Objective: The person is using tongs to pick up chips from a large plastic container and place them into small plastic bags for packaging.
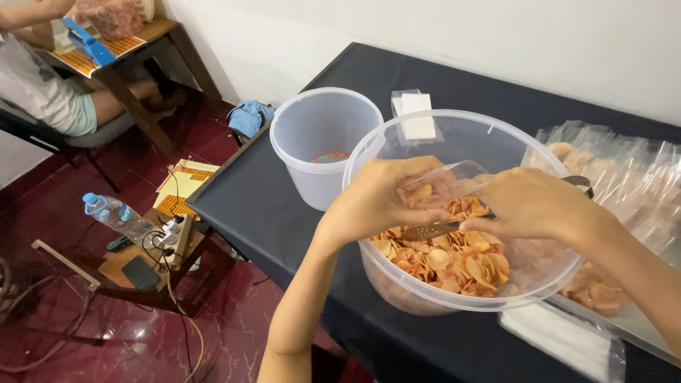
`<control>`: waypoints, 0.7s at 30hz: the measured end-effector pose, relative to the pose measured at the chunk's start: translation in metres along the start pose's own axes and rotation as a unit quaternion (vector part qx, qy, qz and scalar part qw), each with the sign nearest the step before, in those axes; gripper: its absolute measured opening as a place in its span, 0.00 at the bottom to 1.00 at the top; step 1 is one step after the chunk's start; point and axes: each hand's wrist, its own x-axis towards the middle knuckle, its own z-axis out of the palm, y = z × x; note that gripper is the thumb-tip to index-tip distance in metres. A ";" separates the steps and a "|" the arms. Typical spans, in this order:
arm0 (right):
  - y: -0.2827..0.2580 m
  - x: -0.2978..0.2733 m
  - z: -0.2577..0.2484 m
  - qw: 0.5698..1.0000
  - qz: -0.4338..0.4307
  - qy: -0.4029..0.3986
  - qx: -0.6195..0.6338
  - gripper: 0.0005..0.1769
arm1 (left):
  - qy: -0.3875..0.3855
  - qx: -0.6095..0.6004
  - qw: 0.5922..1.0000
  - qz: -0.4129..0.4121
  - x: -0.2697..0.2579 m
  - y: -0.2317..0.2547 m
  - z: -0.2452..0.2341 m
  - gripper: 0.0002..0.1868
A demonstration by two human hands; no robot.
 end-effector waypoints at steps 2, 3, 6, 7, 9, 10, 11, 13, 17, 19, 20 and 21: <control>0.000 0.001 0.000 1.000 -0.003 -0.003 -0.012 0.35 | -0.001 0.005 1.000 0.006 0.000 -0.002 0.000 0.12; 0.000 0.001 0.001 1.000 -0.006 -0.006 -0.024 0.35 | -0.002 0.009 1.000 0.012 0.000 -0.002 0.000 0.13; 0.004 0.003 0.004 1.000 0.011 0.006 0.014 0.26 | -0.015 -0.005 1.000 -0.011 0.000 0.002 -0.001 0.12; 0.007 0.005 0.008 1.000 0.011 0.005 0.014 0.26 | -0.015 -0.006 1.000 -0.012 0.000 0.001 -0.001 0.12; 0.013 0.010 0.015 0.999 -0.009 0.044 0.012 0.27 | -0.017 0.021 1.000 -0.010 0.000 0.000 -0.001 0.12; 0.013 0.011 0.015 0.999 -0.009 0.043 0.012 0.27 | -0.017 0.020 1.000 -0.011 0.001 -0.002 0.000 0.12; 0.014 0.011 0.015 0.999 -0.014 0.044 0.009 0.26 | -0.017 0.028 0.999 -0.003 0.001 -0.003 0.000 0.13; 0.015 0.013 0.018 0.999 -0.019 0.044 0.006 0.26 | -0.018 0.035 0.999 0.003 0.001 -0.005 0.000 0.14; 0.020 0.017 0.025 0.997 -0.028 0.065 -0.013 0.26 | -0.015 0.040 0.999 0.021 0.001 -0.002 0.001 0.14; 0.019 0.016 0.024 0.997 -0.018 0.068 -0.010 0.25 | -0.012 0.039 0.998 0.036 0.001 -0.001 0.000 0.13; 0.017 0.014 0.021 0.998 -0.009 0.066 -0.003 0.25 | -0.015 0.044 0.998 0.030 0.001 -0.001 0.000 0.12; 0.016 0.011 0.019 0.998 0.001 0.065 0.004 0.25 | -0.018 0.048 0.998 0.025 0.001 0.000 0.000 0.12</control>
